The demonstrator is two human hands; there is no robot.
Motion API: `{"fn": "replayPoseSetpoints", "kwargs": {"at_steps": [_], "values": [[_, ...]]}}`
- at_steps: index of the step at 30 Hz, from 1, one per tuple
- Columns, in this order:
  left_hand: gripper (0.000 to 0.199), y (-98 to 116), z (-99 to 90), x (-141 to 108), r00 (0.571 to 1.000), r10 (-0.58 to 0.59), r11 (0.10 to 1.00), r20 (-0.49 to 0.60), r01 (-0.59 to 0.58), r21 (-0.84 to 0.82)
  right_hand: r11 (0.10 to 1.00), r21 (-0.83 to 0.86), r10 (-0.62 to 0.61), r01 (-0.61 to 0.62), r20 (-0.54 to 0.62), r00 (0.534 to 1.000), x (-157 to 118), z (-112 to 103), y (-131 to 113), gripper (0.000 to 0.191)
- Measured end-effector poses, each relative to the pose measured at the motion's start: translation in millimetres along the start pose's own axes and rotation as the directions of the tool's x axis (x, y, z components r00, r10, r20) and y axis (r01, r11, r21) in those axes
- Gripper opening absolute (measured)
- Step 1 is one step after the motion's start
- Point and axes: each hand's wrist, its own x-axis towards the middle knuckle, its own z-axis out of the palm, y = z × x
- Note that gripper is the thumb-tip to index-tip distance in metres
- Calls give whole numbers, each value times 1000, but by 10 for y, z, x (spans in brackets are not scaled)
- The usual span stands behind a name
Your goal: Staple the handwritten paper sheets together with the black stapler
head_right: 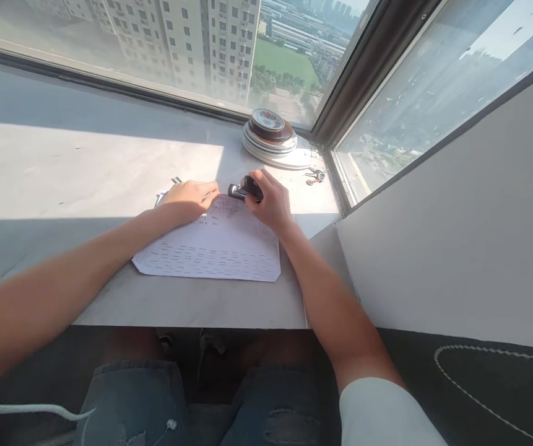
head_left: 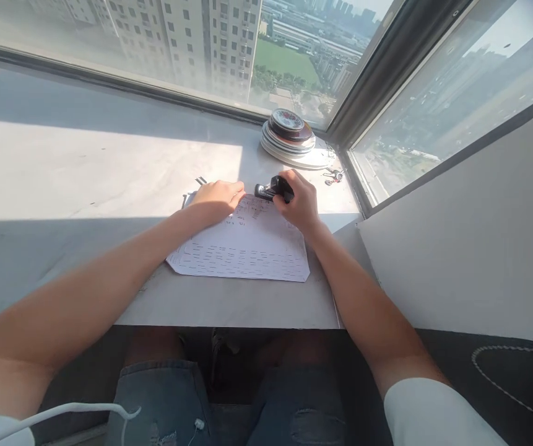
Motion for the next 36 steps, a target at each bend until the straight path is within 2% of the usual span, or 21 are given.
{"fn": "replayPoseSetpoints", "kwargs": {"at_steps": [3, 5, 8, 10, 12, 15, 20, 25, 28, 33, 36], "values": [[29, -41, -3, -4, 998, 50, 999, 33, -49, -16, 996, -72, 36, -43, -95, 995, 6, -93, 47, 31], [31, -54, -5, -2, 995, 65, 998, 70, -65, -2, 990, -133, 29, -43, -109, 994, 14, -145, 102, 25], [33, -49, -24, 5, 991, 74, 997, 114, -78, 24, 978, -199, -64, 60, -14, 998, 22, -175, 190, 20], [34, -40, -55, 7, 986, 76, 997, 147, -79, 20, 970, -196, -131, 142, 65, 989, 20, -159, 242, 19], [37, -29, -95, 2, 978, 75, 997, 193, -79, 13, 971, -167, -161, 173, 86, 983, 15, -131, 286, 19], [39, -11, -147, -17, 968, 83, 995, 235, -93, 29, 979, -114, -160, 168, 74, 984, 12, -111, 329, 19], [38, -2, -162, -41, 971, 81, 995, 226, -94, 46, 983, 56, -183, 176, 149, 972, 3, -147, 323, 23], [36, -20, -146, -35, 972, 84, 995, 218, -94, 33, 967, 208, -180, 150, 133, 975, -3, -186, 268, 21], [37, -21, -140, -26, 972, 85, 995, 220, -95, 32, 937, 331, -176, 108, 183, 967, 5, -245, 238, 23], [38, -10, -139, -21, 973, 85, 995, 215, -95, 39, 863, 505, -224, 24, 339, 914, 27, -378, 204, 24], [37, 1, -144, -26, 974, 78, 995, 212, -89, 45, 800, 598, -193, -51, 336, 922, 27, -379, 169, 28]]}}
